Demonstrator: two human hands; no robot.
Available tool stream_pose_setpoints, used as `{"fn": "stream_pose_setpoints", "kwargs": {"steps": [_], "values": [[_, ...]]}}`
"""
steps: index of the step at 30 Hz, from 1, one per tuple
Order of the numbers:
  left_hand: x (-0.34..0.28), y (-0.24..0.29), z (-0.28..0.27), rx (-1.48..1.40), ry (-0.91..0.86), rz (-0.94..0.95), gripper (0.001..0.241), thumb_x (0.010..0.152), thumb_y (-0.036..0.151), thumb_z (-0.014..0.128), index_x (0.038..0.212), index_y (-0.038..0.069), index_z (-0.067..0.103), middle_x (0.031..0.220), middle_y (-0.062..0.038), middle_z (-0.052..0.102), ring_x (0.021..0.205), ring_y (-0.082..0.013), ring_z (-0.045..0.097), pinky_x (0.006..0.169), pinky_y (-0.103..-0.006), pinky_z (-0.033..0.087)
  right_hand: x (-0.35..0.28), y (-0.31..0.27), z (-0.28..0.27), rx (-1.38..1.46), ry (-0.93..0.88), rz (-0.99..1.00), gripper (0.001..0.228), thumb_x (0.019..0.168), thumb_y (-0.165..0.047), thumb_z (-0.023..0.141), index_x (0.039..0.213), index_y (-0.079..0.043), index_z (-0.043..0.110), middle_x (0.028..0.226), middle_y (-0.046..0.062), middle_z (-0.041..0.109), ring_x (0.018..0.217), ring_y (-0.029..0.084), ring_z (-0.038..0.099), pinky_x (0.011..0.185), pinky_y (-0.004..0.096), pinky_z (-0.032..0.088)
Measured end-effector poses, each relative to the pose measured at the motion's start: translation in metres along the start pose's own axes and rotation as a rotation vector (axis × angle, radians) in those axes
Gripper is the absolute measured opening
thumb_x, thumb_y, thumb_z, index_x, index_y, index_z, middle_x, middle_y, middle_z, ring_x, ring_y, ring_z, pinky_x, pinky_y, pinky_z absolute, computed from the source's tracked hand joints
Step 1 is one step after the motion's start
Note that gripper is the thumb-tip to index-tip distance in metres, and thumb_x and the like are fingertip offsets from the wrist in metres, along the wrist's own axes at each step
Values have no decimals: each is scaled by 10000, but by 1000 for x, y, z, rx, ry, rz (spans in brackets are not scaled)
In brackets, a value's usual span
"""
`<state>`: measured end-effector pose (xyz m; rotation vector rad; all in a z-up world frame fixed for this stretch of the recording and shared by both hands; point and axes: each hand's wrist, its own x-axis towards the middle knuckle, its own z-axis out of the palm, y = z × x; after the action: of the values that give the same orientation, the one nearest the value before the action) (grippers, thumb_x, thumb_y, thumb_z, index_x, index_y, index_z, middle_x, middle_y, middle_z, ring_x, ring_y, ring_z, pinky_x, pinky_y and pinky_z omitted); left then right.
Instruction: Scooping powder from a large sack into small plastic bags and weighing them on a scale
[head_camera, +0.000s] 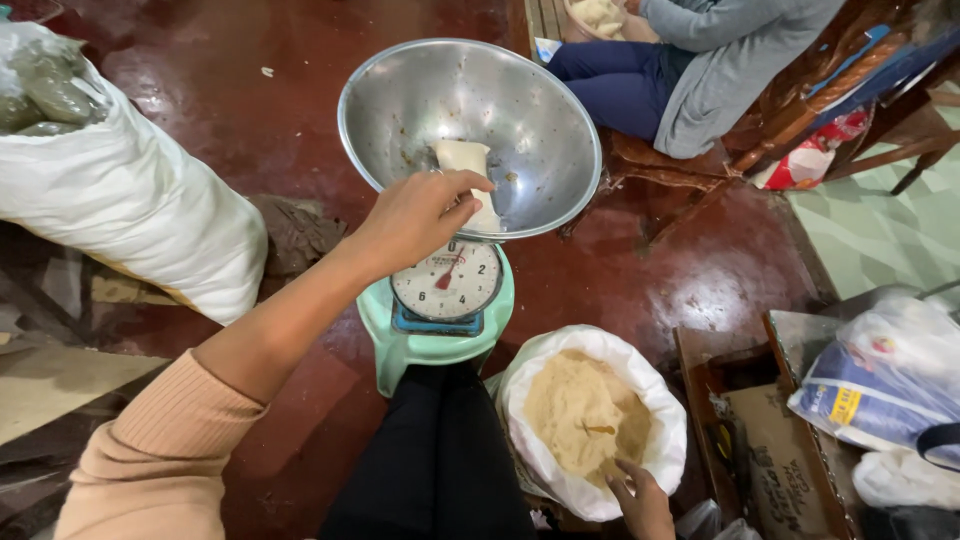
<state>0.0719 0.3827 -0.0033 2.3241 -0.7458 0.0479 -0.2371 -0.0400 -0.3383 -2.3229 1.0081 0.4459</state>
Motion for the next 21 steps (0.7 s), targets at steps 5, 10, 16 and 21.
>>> {"fn": "stream_pose_setpoints", "kwargs": {"steps": [5,10,16,21], "values": [[-11,2,-7,-37,44,75,333,1046,259,491,1313,170,668,1265,-71,695,1009,-283,688,770,-482,506,24,32,18,31,158,-169,502,843,-434,737,1289,-203,740,1284,70,731,1118,231,722,977,364,532],[-24,3,-17,-111,101,30,316,1044,276,511,1278,174,697,1143,-25,693,933,-245,666,738,-450,482,7,3,1,214,387,-113,264,876,-323,727,875,-97,863,1223,13,794,1177,201,710,1062,307,465],[-29,-10,-12,-72,50,191,328,1031,251,541,1298,111,672,1203,-115,706,1142,-323,645,933,-477,452,84,38,10,67,466,-262,642,783,-364,800,1382,-163,688,1339,207,606,1311,339,524,1144,403,404],[-26,-23,4,-28,17,-138,377,1041,74,492,1338,175,700,1154,-55,741,868,-240,696,748,-421,480,147,52,22,-17,297,-84,797,786,-585,702,1444,-148,592,1360,142,670,1265,312,635,1042,432,508]]}}
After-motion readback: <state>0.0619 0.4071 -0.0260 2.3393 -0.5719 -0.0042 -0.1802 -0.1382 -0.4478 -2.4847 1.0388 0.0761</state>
